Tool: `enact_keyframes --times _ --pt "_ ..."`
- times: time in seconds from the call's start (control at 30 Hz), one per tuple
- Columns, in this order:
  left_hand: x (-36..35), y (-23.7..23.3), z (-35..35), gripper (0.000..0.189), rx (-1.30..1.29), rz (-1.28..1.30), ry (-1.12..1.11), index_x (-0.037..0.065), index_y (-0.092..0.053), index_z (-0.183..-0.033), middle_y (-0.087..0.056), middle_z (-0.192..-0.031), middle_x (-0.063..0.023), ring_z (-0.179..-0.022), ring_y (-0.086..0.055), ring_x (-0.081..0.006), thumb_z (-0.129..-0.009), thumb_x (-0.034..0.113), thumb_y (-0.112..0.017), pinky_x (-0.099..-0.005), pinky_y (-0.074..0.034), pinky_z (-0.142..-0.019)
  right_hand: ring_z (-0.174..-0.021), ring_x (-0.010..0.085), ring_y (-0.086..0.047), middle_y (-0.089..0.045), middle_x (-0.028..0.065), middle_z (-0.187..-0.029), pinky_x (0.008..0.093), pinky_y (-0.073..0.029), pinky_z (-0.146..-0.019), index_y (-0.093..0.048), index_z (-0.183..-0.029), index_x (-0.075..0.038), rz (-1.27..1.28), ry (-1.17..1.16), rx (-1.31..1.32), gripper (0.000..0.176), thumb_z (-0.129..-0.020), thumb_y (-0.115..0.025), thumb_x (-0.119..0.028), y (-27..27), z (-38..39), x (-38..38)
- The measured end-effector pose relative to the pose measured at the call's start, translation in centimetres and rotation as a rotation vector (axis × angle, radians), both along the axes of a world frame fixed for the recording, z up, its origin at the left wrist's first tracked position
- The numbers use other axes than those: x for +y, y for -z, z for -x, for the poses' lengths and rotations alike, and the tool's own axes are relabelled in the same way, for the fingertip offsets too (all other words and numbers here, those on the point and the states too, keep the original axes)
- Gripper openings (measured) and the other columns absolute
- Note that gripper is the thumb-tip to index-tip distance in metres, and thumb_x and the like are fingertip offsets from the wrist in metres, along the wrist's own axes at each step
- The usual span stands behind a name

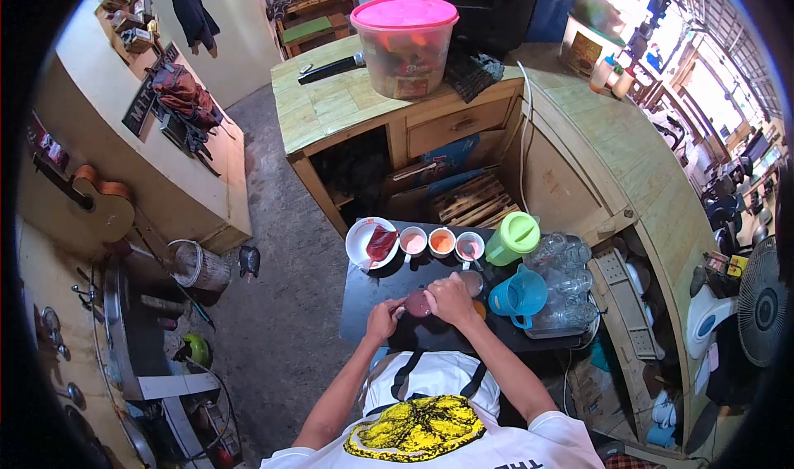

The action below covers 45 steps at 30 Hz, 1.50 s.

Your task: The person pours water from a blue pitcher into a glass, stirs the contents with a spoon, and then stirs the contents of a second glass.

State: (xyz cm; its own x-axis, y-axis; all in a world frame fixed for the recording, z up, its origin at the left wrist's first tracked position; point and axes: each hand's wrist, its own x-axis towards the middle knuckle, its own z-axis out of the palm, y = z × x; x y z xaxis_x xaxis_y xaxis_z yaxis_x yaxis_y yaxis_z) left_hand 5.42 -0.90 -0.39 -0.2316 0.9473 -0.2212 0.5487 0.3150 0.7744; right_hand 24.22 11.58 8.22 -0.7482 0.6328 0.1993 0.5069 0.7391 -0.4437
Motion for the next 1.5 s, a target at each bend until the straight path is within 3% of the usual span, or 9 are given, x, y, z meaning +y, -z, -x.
enact_keyframes --times 0.1,0.2,0.4,0.5,0.7,0.9,1.1,1.3,1.5 --pt "0.0 0.4 -0.1 0.03 -0.001 -0.022 -0.02 0.013 -0.071 -0.124 -0.07 -0.11 -0.0219 -0.103 -0.067 -0.0422 -0.094 0.016 -0.066 -0.0479 -0.052 -0.089 -0.073 0.0344 -0.068 -0.07 0.0169 -0.074 0.0474 -0.046 -0.077 -0.072 -0.075 -0.004 0.088 -0.058 -0.248 0.021 -0.086 -0.066 -0.021 0.7 -0.5 0.3" --pt "0.1 -1.0 -0.1 0.03 -0.031 0.031 -0.017 0.012 -0.071 -0.123 -0.071 -0.108 -0.0215 -0.101 -0.067 -0.0427 -0.094 0.017 -0.066 -0.048 -0.052 -0.086 -0.072 0.0356 -0.068 -0.07 0.0177 -0.074 0.0473 -0.046 -0.077 -0.073 -0.074 -0.005 0.271 -0.075 -0.091 0.022 -0.086 -0.066 -0.023 0.8 -0.6 0.1" --pt "0.0 -0.1 0.0 0.03 -0.033 -0.008 -0.012 0.013 -0.071 -0.123 -0.071 -0.103 -0.0198 -0.097 -0.066 -0.0429 -0.094 0.017 -0.067 -0.0478 -0.052 -0.083 -0.076 0.039 -0.069 -0.07 0.0201 -0.076 0.0503 -0.05 -0.076 -0.074 -0.074 -0.004 0.058 0.051 -0.127 0.024 -0.084 -0.066 -0.024 0.5 -0.5 0.2" --pt "0.0 0.6 0.2 0.031 0.0 -0.046 -0.003 0.014 -0.071 -0.124 -0.071 -0.102 -0.0193 -0.097 -0.066 -0.0427 -0.094 0.017 -0.067 -0.0479 -0.051 -0.083 -0.075 0.0376 -0.069 -0.071 0.0195 -0.077 0.0469 -0.051 -0.075 -0.073 -0.074 -0.004 0.179 -0.056 -0.221 0.023 -0.086 -0.065 -0.022 0.5 -0.9 0.1" --pt "0.0 0.3 0.2 0.03 -0.02 -0.01 -0.001 0.015 -0.071 -0.124 -0.071 -0.105 -0.0201 -0.098 -0.066 -0.0433 -0.094 0.018 -0.068 -0.0482 -0.051 -0.083 -0.079 0.0403 -0.068 -0.069 0.0229 -0.078 0.0516 -0.053 -0.076 -0.073 -0.079 -0.002 0.138 0.07 0.061 0.02 -0.085 -0.066 -0.02 0.6 -0.6 0.1" --pt "0.0 0.4 0.2 0.03 0.002 -0.011 0.003 0.015 -0.071 -0.123 -0.07 -0.106 -0.0217 -0.099 -0.066 -0.044 -0.094 0.019 -0.067 -0.048 -0.052 -0.084 -0.079 0.0376 -0.069 -0.07 0.0184 -0.08 0.048 -0.052 -0.076 -0.073 -0.077 -0.003 0.238 0.011 -0.236 0.02 -0.085 -0.067 -0.021 0.8 -0.7 0.4" --pt "-0.1 1.3 0.3 0.03 -0.042 -0.037 -0.014 0.015 -0.071 -0.124 -0.07 -0.106 -0.0231 -0.1 -0.066 -0.0442 -0.094 0.021 -0.067 -0.0486 -0.052 -0.085 -0.075 0.0416 -0.069 -0.069 0.0232 -0.076 0.053 -0.054 -0.073 -0.072 -0.073 0.001 0.067 0.027 0.061 0.022 -0.08 -0.066 -0.019 -0.2 0.2 0.1" --pt "0.0 1.7 0.4 0.031 -0.01 -0.023 -0.009 0.016 -0.071 -0.124 -0.071 -0.106 -0.0218 -0.099 -0.067 -0.043 -0.094 0.02 -0.068 -0.0483 -0.052 -0.085 -0.078 0.0368 -0.068 -0.069 0.0179 -0.077 0.0492 -0.053 -0.075 -0.072 -0.076 -0.004 0.194 -0.039 -0.236 0.021 -0.084 -0.068 -0.022 0.5 -0.4 0.3" --pt "-0.1 1.2 0.2 0.031 -0.019 -0.027 -0.012 0.018 -0.071 -0.124 -0.07 -0.103 -0.0208 -0.097 -0.066 -0.0439 -0.094 0.019 -0.068 -0.0489 -0.052 -0.084 -0.081 0.0389 -0.068 -0.07 0.0202 -0.081 0.0491 -0.054 -0.075 -0.072 -0.077 -0.002 0.109 0.054 0.002 0.021 -0.084 -0.067 -0.021 0.9 -0.5 0.1"
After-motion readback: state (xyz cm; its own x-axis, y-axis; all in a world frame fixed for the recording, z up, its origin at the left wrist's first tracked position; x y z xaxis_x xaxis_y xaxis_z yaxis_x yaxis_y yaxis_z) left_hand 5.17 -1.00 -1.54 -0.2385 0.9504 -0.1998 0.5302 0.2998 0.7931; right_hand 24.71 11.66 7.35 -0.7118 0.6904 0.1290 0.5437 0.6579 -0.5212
